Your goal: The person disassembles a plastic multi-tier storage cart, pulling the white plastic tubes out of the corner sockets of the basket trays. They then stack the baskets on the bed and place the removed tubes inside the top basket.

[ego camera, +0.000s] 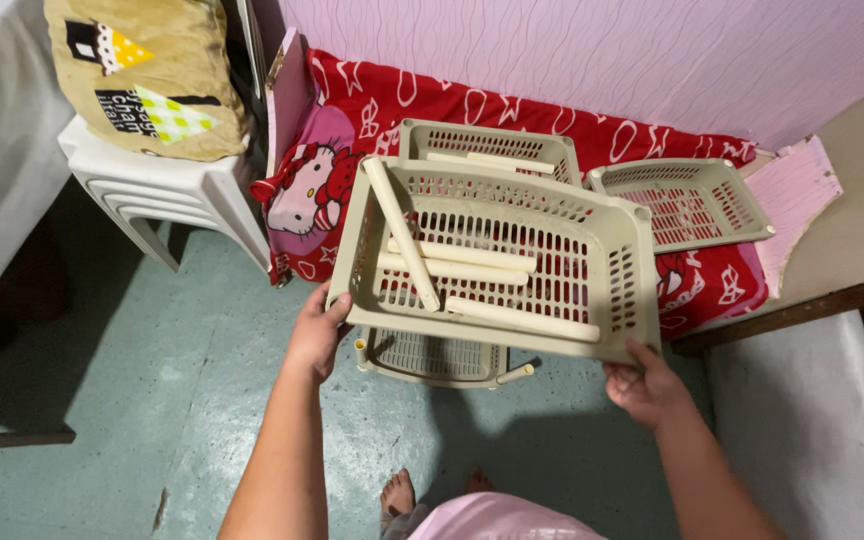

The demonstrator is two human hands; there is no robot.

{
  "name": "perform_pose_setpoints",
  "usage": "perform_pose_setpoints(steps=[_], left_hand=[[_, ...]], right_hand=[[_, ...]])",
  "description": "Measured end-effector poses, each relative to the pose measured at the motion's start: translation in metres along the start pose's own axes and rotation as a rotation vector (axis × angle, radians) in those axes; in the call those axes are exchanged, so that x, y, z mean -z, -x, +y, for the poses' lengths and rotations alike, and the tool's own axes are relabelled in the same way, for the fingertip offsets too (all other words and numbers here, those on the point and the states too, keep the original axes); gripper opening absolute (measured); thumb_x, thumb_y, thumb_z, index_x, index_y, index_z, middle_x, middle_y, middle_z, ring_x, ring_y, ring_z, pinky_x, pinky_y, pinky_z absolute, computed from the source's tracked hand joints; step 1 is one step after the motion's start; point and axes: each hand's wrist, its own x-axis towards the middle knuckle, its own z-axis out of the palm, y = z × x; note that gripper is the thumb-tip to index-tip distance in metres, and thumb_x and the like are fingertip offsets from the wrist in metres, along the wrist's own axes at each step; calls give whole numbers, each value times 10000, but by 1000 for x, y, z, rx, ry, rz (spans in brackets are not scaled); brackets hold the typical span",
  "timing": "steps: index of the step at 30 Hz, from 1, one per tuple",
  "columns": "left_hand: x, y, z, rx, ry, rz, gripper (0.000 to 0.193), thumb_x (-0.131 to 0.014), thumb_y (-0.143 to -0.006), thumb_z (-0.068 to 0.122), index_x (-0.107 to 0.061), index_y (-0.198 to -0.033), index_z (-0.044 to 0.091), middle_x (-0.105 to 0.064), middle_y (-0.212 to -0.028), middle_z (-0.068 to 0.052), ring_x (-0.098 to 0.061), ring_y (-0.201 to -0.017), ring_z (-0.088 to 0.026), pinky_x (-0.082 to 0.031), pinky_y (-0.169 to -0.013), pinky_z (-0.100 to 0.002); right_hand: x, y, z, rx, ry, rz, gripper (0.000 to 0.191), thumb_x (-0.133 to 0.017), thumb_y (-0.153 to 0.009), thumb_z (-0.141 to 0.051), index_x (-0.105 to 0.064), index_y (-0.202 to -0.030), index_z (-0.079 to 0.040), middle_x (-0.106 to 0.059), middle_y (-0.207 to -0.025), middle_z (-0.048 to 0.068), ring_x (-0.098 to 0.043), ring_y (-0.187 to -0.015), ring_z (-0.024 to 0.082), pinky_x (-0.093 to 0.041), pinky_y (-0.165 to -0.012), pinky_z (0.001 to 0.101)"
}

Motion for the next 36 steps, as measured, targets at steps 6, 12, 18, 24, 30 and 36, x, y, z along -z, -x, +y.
perform_pose_setpoints(steps=[6,12,18,24,30,36], left_hand=[[13,22,-7,17,-45,7,444,-617,-985,217,-563,-1422,152,-683,-1249,-34,-638,-1112,-179,-521,-947,-387],[7,42,-10,65,5,-4,408,-582,-992,221,-543,-1394,161,-692,-1215,-13,-646,-1084,-162,-549,-885,-380],[-18,44,0,-3,137,-6,310,-557,-1043,237,-588,-1314,90,-685,-1075,-28,-622,-890,-146,-542,-743,-328],[-26,47,16,-43,178,21,310,-547,-1035,247,-605,-1308,113,-704,-1056,-15,-651,-886,-129,-546,-732,-298],[-36,48,9,-43,229,53,307,-553,-1033,264,-593,-1303,123,-701,-1088,-28,-661,-936,-148,-560,-752,-325],[-38,53,-11,-23,208,58,297,-546,-1028,265,-577,-1296,140,-696,-1101,-28,-666,-946,-158,-555,-760,-336]], right_hand=[[29,19,14,-5,186,-10,353,-669,-963,-319,-561,-1266,-172,-631,-1075,84,-632,-929,230,-496,-768,390],[48,25,12,153,34,-161,365,-658,-975,-308,-565,-1279,-128,-697,-1088,50,-684,-995,184,-516,-745,332],[24,34,-20,392,82,-153,279,-715,-1059,-358,-600,-1277,-226,-643,-1035,-24,-607,-892,191,-502,-678,383],[0,68,-38,395,122,40,410,-602,-1033,-556,-612,-1297,-243,-631,-987,-39,-597,-880,171,-550,-789,423],[-2,54,-4,274,-118,-214,524,-536,-1012,-568,-558,-1322,-146,-705,-1073,70,-652,-985,225,-507,-989,461],[-19,61,45,166,49,-299,701,-554,-970,-528,-321,-1508,-144,-485,-1418,205,-497,-1297,373,-430,-1080,544]])
